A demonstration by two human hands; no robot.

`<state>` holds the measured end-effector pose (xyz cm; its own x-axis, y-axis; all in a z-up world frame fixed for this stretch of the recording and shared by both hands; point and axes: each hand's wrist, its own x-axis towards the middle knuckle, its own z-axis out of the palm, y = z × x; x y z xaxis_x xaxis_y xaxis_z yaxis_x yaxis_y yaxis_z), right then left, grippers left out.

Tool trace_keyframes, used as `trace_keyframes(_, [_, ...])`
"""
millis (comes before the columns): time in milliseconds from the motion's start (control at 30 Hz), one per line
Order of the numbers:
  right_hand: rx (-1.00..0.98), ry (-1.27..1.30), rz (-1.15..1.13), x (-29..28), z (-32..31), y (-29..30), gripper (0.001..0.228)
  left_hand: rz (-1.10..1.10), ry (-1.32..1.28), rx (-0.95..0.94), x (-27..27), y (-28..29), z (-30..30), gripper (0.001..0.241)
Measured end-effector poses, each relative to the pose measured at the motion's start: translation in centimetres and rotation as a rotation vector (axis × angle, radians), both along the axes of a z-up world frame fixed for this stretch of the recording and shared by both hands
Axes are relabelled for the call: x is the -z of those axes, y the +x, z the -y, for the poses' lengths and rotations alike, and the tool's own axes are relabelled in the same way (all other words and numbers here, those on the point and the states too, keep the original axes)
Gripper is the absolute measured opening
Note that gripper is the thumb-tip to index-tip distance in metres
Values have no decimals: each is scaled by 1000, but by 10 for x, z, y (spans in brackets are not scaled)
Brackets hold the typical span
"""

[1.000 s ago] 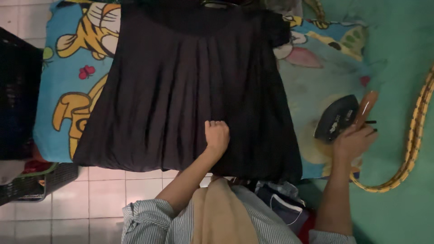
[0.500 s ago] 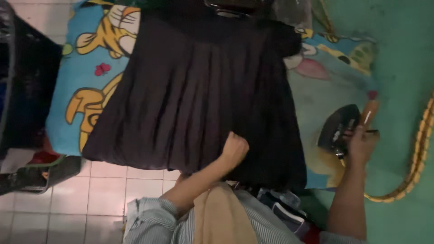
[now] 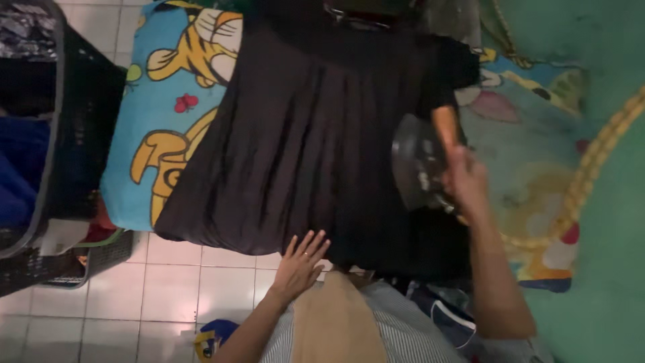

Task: The person irons a black dress laid out on a bed. They use an electric iron to smooth the fabric, repeatedly adjusting the dress with their hands to ensure even coverage.

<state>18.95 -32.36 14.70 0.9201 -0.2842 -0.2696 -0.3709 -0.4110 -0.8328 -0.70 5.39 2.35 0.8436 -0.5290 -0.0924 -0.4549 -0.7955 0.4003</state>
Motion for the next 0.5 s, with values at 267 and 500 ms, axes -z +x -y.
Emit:
trace_keyframes(267, [-455, -184, -62, 9, -199, 16, 43, 50, -10, 180, 93, -46, -27, 77])
trace_keyframes(500, [-933, -327, -145, 24, -278, -69, 45, 244, -354, -969, 90, -71, -100, 25])
